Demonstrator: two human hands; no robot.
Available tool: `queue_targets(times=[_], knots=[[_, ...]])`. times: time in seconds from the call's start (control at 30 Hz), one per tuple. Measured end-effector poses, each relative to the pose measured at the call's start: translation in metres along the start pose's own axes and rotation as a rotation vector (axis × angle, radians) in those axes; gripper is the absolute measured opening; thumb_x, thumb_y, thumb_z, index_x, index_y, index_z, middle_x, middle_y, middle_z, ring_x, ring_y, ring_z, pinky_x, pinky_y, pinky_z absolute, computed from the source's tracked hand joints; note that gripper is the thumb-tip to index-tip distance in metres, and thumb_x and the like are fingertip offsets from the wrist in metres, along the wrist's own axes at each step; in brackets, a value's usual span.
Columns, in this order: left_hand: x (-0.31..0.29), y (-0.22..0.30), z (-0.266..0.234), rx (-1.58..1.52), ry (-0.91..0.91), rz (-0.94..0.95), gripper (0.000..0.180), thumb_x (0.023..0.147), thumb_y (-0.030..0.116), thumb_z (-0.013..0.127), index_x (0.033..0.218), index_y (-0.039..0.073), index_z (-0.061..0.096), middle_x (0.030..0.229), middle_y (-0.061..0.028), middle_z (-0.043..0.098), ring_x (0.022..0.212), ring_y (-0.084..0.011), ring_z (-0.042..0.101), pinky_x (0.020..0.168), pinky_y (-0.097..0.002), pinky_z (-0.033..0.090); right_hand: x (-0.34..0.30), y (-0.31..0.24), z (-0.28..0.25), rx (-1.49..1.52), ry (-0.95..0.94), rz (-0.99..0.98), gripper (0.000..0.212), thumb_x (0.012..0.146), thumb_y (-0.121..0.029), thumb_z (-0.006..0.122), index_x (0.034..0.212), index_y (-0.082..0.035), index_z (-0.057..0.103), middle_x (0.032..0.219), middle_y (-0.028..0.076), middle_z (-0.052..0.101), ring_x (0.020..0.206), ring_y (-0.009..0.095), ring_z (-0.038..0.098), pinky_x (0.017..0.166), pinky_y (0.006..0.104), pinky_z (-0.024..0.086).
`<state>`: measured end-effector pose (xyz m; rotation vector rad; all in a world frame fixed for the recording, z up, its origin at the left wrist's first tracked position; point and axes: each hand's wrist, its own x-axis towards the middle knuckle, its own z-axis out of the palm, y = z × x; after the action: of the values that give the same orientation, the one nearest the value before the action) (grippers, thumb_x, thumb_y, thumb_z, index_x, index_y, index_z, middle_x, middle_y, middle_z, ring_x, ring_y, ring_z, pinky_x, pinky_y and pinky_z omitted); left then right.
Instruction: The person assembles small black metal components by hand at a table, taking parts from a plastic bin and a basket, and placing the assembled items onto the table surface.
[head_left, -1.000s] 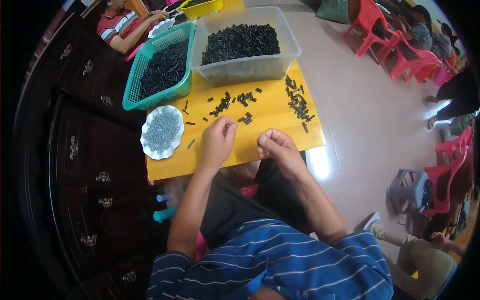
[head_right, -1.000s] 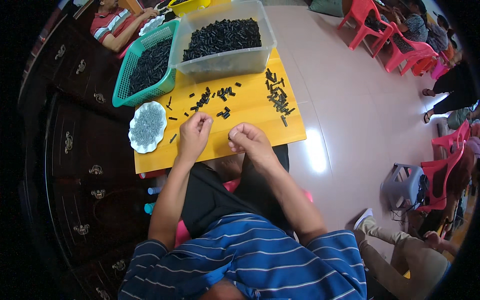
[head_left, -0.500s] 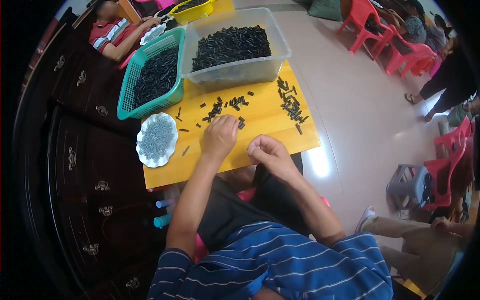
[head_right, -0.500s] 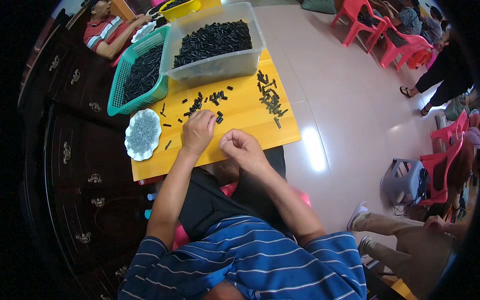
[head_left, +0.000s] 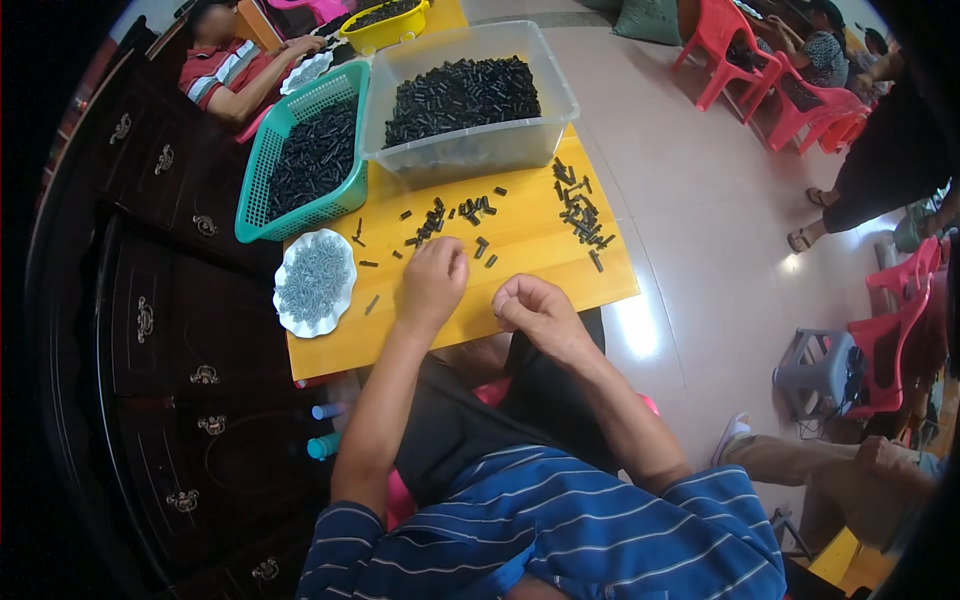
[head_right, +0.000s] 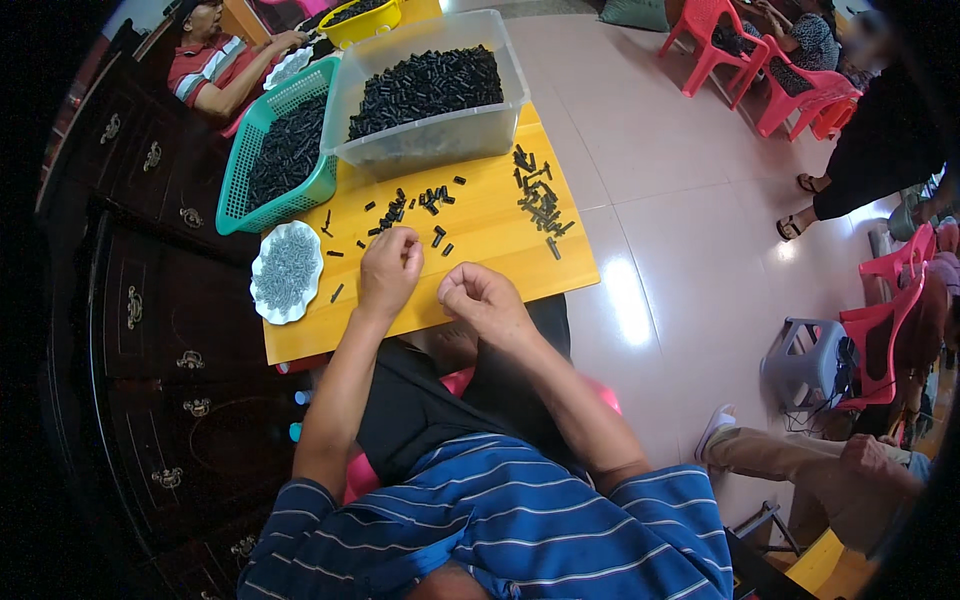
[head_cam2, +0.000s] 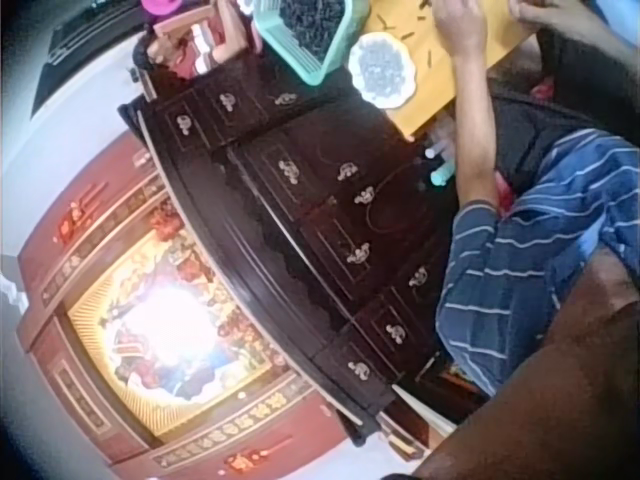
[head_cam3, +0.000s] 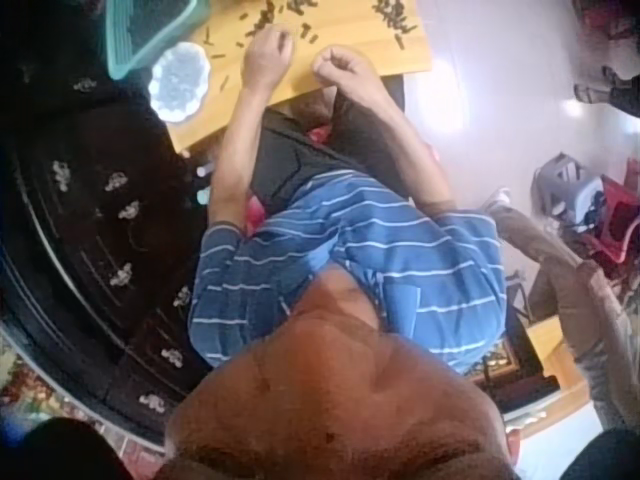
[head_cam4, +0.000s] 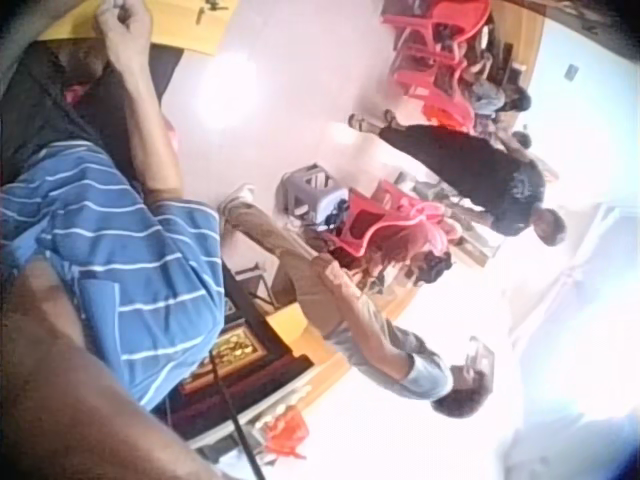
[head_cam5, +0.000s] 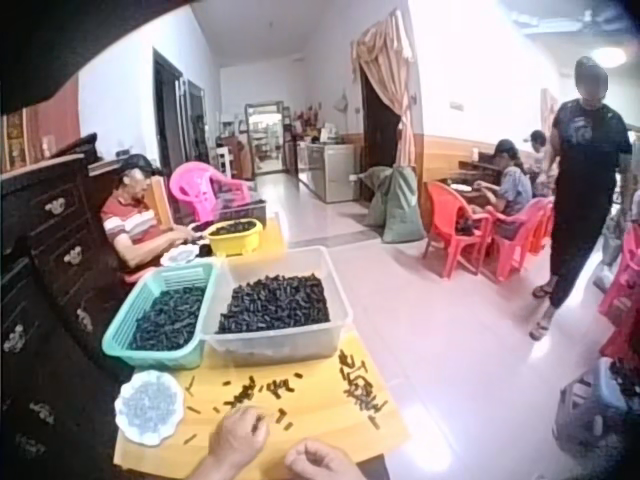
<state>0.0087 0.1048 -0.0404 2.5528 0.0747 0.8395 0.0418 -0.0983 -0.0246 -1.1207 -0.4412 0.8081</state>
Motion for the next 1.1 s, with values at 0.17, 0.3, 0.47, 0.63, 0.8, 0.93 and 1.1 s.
queue_targets(times=[0.17,0.3,0.47,0.63,0.8,0.93,1.1], knots=[[-0.011,0.038,-0.022,-0.340,0.082,-0.319,0.015,0.086,0.002,0.070,0.099,0.001,0.062,0.083,-0.0106,0.068,0.074,-0.0236,0.068,0.069,-0.0356,0.055,-0.001,0.000,0.003,-0.047,0.020,0.023,0.010,0.099,-0.012,0.062,0.099,-0.002,0.060,0.086,-0.002,0.061,0.075,0.005,0.056,0.069,0.0220,0.047],[-0.024,0.067,-0.035,-0.443,0.101,-0.240,0.019,0.082,-0.002,0.072,0.098,0.002,0.063,0.082,-0.0105,0.068,0.074,-0.0224,0.067,0.069,-0.0335,0.055,-0.004,-0.010,0.013,0.127,0.002,0.119,0.014,0.100,-0.018,0.063,0.099,-0.004,0.061,0.084,-0.002,0.060,0.072,0.006,0.055,0.067,0.0213,0.045],[-0.030,0.083,-0.041,-0.406,0.160,-0.104,0.018,0.081,-0.002,0.070,0.096,0.003,0.063,0.087,-0.0112,0.067,0.077,-0.0270,0.066,0.071,-0.0358,0.054,-0.003,-0.003,0.007,0.335,-0.118,0.172,0.019,0.102,-0.025,0.062,0.101,-0.006,0.063,0.081,-0.002,0.060,0.071,0.007,0.055,0.069,0.0216,0.046],[-0.030,0.084,-0.046,-0.351,0.207,0.009,0.019,0.081,-0.004,0.069,0.097,0.003,0.064,0.089,-0.0123,0.068,0.078,-0.0286,0.066,0.071,-0.0374,0.054,-0.004,-0.004,0.009,0.448,-0.165,0.238,0.019,0.101,-0.027,0.063,0.102,-0.007,0.063,0.080,-0.002,0.061,0.071,0.008,0.057,0.070,0.0229,0.048],[-0.033,0.087,-0.055,-0.352,0.193,0.028,0.022,0.083,-0.006,0.069,0.104,0.002,0.067,0.089,-0.0125,0.070,0.080,-0.0281,0.068,0.072,-0.0359,0.055,-0.006,-0.002,0.006,0.480,-0.197,0.221,0.020,0.099,-0.026,0.066,0.103,-0.007,0.063,0.080,-0.002,0.061,0.071,0.008,0.058,0.070,0.0236,0.048],[-0.034,0.084,-0.065,-0.411,0.149,-0.069,0.021,0.087,-0.007,0.068,0.107,-0.002,0.066,0.094,-0.0136,0.073,0.087,-0.0231,0.072,0.079,-0.0311,0.056,-0.008,-0.004,0.008,0.408,-0.187,0.146,0.020,0.098,-0.024,0.068,0.106,-0.006,0.065,0.084,-0.002,0.062,0.077,0.008,0.060,0.073,0.0234,0.049],[-0.024,0.082,-0.075,-0.389,0.080,-0.076,0.024,0.089,-0.005,0.067,0.112,-0.002,0.065,0.094,-0.0139,0.074,0.087,-0.0235,0.073,0.079,-0.0325,0.057,-0.004,-0.010,0.009,0.249,-0.120,0.089,0.017,0.098,-0.021,0.069,0.104,-0.006,0.066,0.085,-0.002,0.063,0.077,0.007,0.059,0.074,0.0229,0.048]])
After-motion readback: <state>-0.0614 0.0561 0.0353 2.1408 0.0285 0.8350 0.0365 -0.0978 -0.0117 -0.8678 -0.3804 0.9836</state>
